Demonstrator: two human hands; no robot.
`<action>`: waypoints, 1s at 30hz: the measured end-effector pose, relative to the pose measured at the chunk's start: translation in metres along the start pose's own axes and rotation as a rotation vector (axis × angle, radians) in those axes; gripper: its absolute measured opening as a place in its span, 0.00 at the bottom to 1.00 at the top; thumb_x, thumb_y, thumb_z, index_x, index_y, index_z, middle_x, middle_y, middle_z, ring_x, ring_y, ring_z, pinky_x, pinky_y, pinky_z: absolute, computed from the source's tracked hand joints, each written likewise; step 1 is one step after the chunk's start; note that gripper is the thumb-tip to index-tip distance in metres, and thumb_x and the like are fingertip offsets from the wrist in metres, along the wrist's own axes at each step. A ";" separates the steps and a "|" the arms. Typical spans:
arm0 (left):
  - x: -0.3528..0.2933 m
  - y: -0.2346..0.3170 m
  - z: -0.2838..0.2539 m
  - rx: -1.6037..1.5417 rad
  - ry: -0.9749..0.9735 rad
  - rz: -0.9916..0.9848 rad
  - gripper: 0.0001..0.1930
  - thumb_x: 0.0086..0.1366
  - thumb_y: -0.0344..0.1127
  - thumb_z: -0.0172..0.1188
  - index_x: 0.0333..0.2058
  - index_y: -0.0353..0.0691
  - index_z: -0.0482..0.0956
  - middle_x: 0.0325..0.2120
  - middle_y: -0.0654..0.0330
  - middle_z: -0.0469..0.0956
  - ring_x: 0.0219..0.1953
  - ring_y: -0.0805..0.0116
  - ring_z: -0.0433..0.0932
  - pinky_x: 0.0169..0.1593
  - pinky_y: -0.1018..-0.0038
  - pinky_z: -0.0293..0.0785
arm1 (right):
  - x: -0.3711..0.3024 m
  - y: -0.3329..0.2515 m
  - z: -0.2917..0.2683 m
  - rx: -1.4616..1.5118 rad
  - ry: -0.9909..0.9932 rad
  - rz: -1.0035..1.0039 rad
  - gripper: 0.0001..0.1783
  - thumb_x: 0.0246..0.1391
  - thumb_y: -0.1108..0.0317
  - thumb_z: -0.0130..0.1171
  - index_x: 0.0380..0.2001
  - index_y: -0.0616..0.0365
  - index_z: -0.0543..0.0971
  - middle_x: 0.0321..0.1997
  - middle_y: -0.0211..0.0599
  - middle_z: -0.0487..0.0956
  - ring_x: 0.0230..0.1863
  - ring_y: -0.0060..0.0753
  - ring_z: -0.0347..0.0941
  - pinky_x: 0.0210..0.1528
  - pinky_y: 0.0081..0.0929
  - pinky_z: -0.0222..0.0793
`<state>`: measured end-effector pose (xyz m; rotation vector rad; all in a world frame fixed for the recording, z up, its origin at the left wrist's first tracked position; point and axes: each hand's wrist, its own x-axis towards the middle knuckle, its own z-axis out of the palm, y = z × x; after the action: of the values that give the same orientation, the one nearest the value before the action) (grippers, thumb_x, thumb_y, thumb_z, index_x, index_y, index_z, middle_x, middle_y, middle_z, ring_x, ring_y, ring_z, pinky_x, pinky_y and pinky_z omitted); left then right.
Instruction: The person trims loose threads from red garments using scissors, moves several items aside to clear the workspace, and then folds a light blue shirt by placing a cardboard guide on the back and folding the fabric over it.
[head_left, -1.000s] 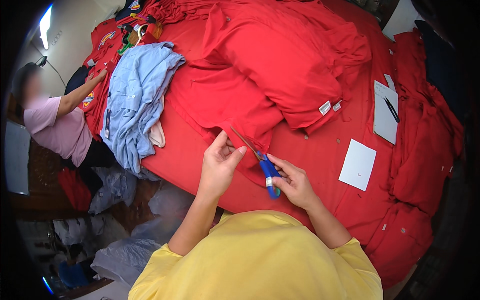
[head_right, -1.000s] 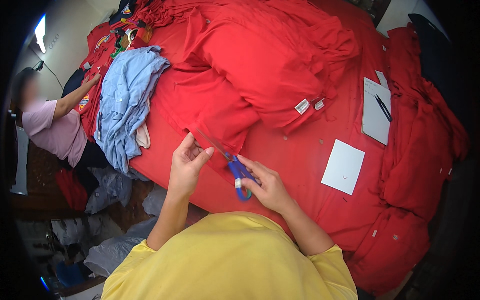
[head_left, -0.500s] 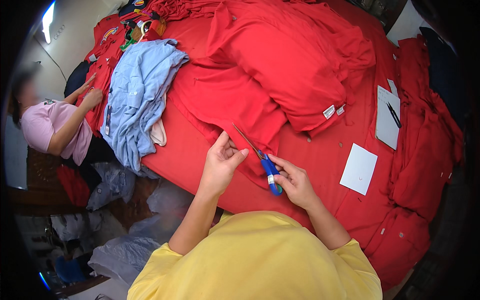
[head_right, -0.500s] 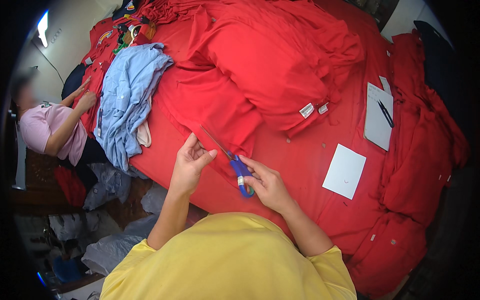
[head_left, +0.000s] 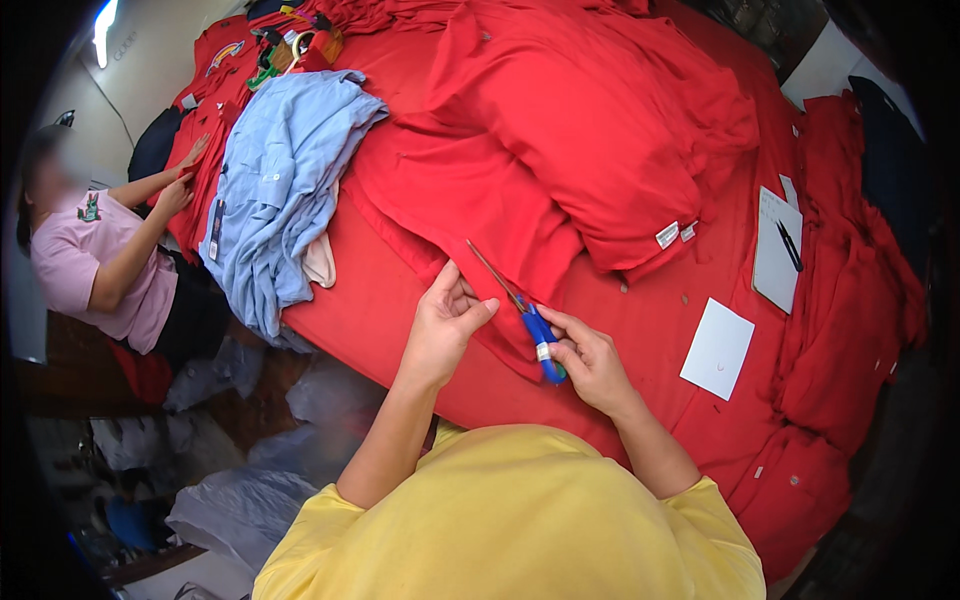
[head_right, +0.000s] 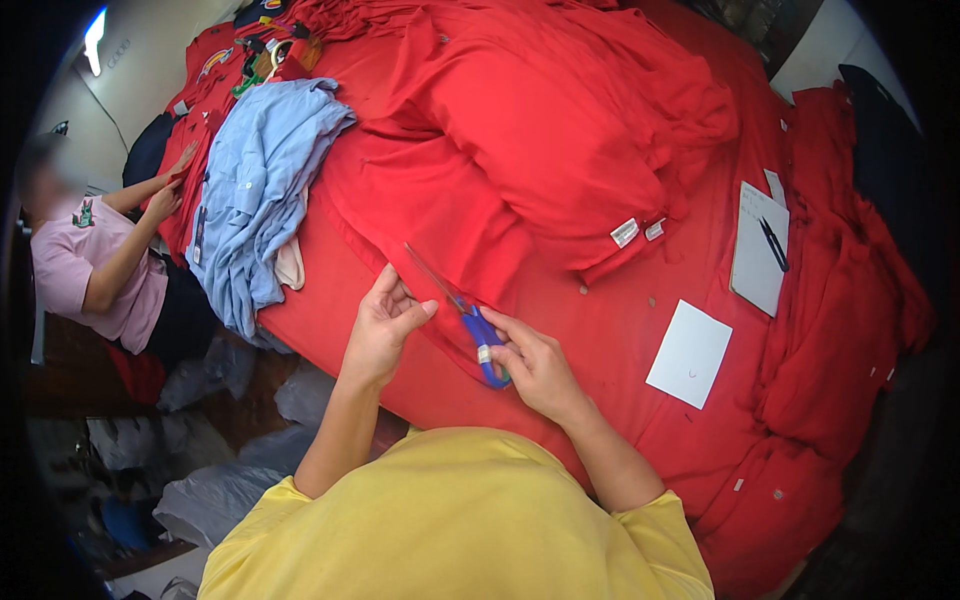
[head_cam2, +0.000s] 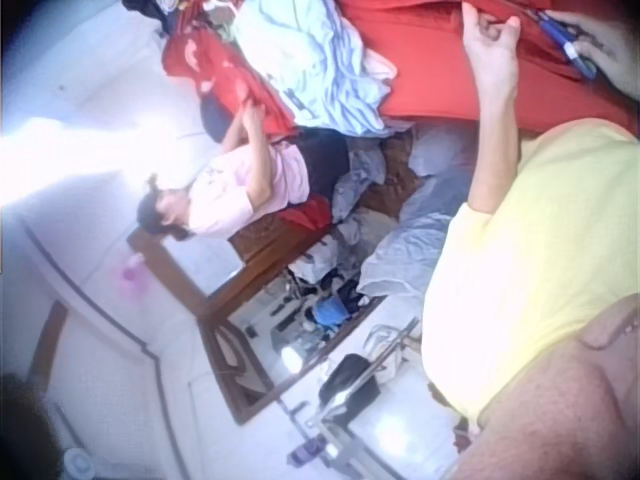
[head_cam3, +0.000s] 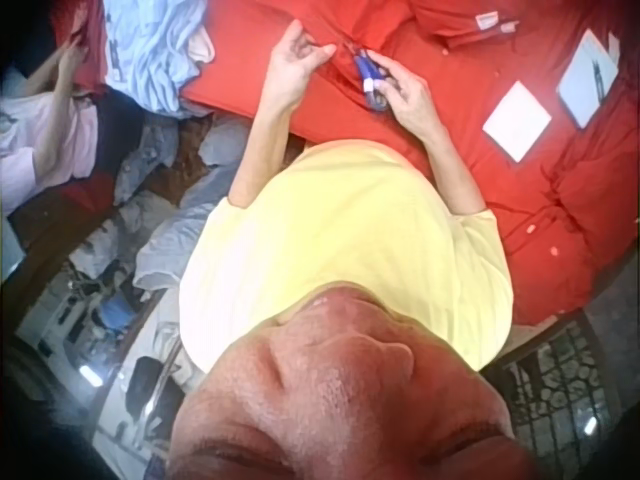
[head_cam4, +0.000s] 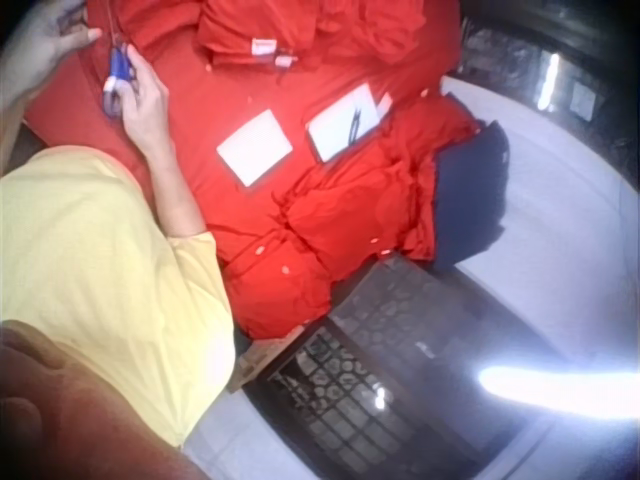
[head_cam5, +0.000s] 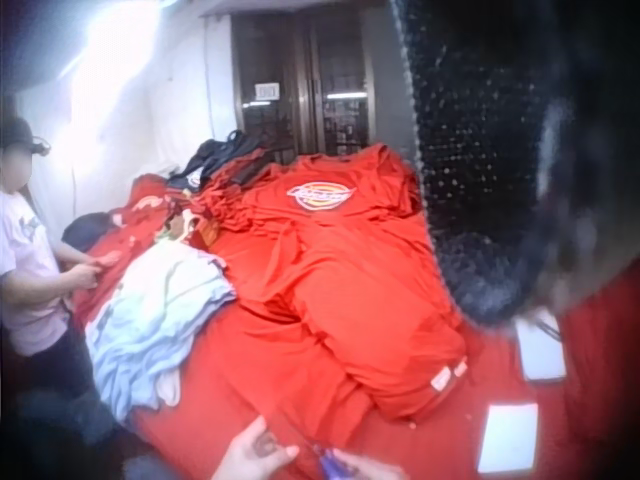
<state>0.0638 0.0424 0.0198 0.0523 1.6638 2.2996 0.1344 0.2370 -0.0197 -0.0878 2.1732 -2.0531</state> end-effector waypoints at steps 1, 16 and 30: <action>0.000 0.000 0.000 -0.030 0.015 0.007 0.24 0.61 0.20 0.56 0.57 0.33 0.68 0.48 0.59 0.76 0.48 0.73 0.75 0.54 0.76 0.70 | 0.000 0.000 -0.001 0.014 -0.011 0.049 0.27 0.56 0.75 0.57 0.60 0.60 0.69 0.40 0.40 0.77 0.39 0.26 0.76 0.43 0.25 0.72; 0.003 -0.016 -0.020 -0.057 0.068 -0.009 0.19 0.61 0.22 0.57 0.52 0.36 0.72 0.41 0.64 0.78 0.40 0.78 0.76 0.43 0.81 0.71 | 0.001 0.008 0.010 -0.045 0.012 -0.105 0.29 0.54 0.72 0.60 0.60 0.59 0.69 0.37 0.39 0.75 0.30 0.22 0.71 0.33 0.21 0.70; -0.002 -0.068 -0.017 -0.171 -0.158 -0.318 0.18 0.66 0.31 0.57 0.53 0.39 0.69 0.44 0.60 0.79 0.41 0.70 0.80 0.43 0.73 0.78 | 0.057 0.010 0.031 0.119 0.322 -0.032 0.33 0.51 0.84 0.51 0.62 0.61 0.60 0.49 0.40 0.70 0.49 0.32 0.71 0.51 0.29 0.70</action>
<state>0.0768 0.0460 -0.0490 -0.0628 1.2903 2.1254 0.0831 0.1986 -0.0350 0.2403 2.2249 -2.3482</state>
